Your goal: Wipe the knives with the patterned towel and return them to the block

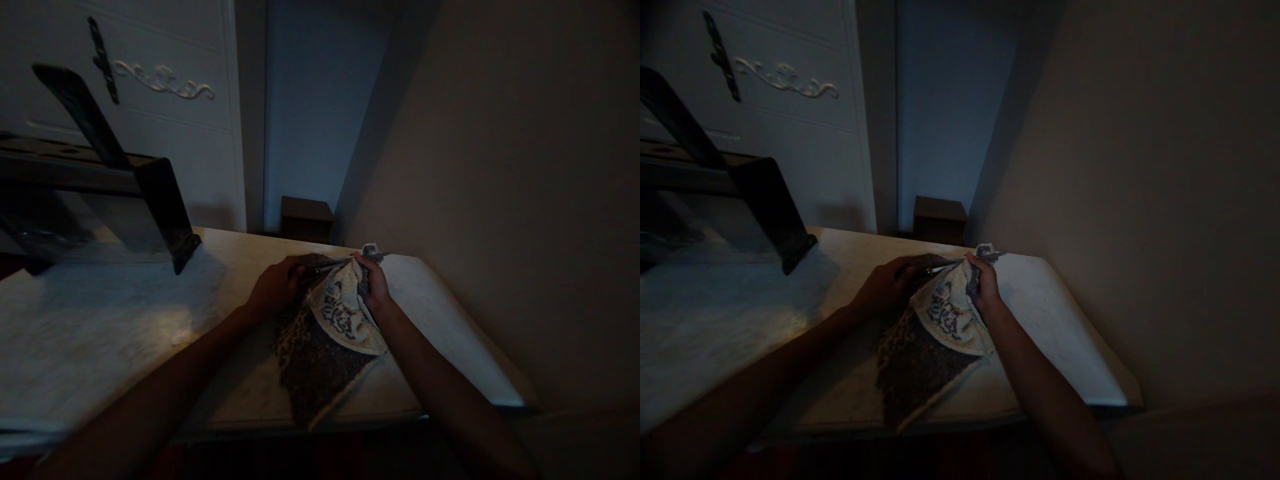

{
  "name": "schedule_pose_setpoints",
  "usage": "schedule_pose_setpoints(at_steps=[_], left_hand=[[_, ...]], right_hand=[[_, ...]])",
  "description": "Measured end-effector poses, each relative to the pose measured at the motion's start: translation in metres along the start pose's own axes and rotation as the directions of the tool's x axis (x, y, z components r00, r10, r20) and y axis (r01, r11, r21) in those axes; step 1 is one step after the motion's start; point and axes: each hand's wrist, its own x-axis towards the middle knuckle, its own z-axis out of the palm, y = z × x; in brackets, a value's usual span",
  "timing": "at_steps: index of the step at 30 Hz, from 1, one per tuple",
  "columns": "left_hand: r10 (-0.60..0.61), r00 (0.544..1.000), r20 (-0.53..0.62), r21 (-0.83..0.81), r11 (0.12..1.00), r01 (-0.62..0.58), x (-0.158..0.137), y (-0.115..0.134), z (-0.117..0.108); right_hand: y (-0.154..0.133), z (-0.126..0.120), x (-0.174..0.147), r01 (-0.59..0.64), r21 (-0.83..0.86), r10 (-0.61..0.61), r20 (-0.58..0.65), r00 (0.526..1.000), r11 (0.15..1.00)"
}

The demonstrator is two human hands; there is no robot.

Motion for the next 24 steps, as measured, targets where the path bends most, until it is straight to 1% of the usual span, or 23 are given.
schedule_pose_setpoints(at_steps=[2,4,8,11,14,18,21,24], left_hand=[[-0.006,1.000,-0.010,0.033,0.999,0.006,0.001,0.000,-0.001],[-0.041,0.999,-0.026,0.025,0.999,0.042,0.003,-0.001,-0.002],[-0.109,0.993,-0.035,0.000,0.994,0.109,0.007,-0.004,-0.005],[-0.120,0.991,-0.054,-0.004,0.993,0.120,0.008,-0.007,-0.005],[-0.108,0.993,-0.044,-0.007,0.994,0.108,0.007,-0.007,-0.004],[-0.064,0.998,-0.010,-0.008,0.998,0.064,0.005,-0.008,-0.004],[-0.003,1.000,-0.015,0.059,0.998,0.004,0.005,-0.013,-0.004],[0.028,1.000,-0.011,0.132,0.991,-0.026,0.006,-0.019,-0.003]], right_hand=[[-0.002,-0.002,0.001,-0.065,0.006,0.065,0.034,0.997,0.998],[-0.004,-0.001,0.000,-0.085,0.006,0.085,0.043,0.995,0.996],[-0.006,0.001,-0.003,-0.081,0.009,0.081,0.025,0.996,0.997],[-0.006,0.001,-0.001,-0.055,0.019,0.055,-0.002,0.998,0.998],[-0.007,-0.003,0.003,-0.012,0.035,0.012,-0.018,1.000,0.999],[-0.008,-0.013,0.009,0.007,0.017,-0.006,-0.026,1.000,1.000],[-0.007,-0.019,0.013,0.010,0.019,-0.008,-0.066,0.998,1.000],[-0.007,-0.022,0.016,0.018,0.026,-0.016,-0.092,0.996,0.999]])
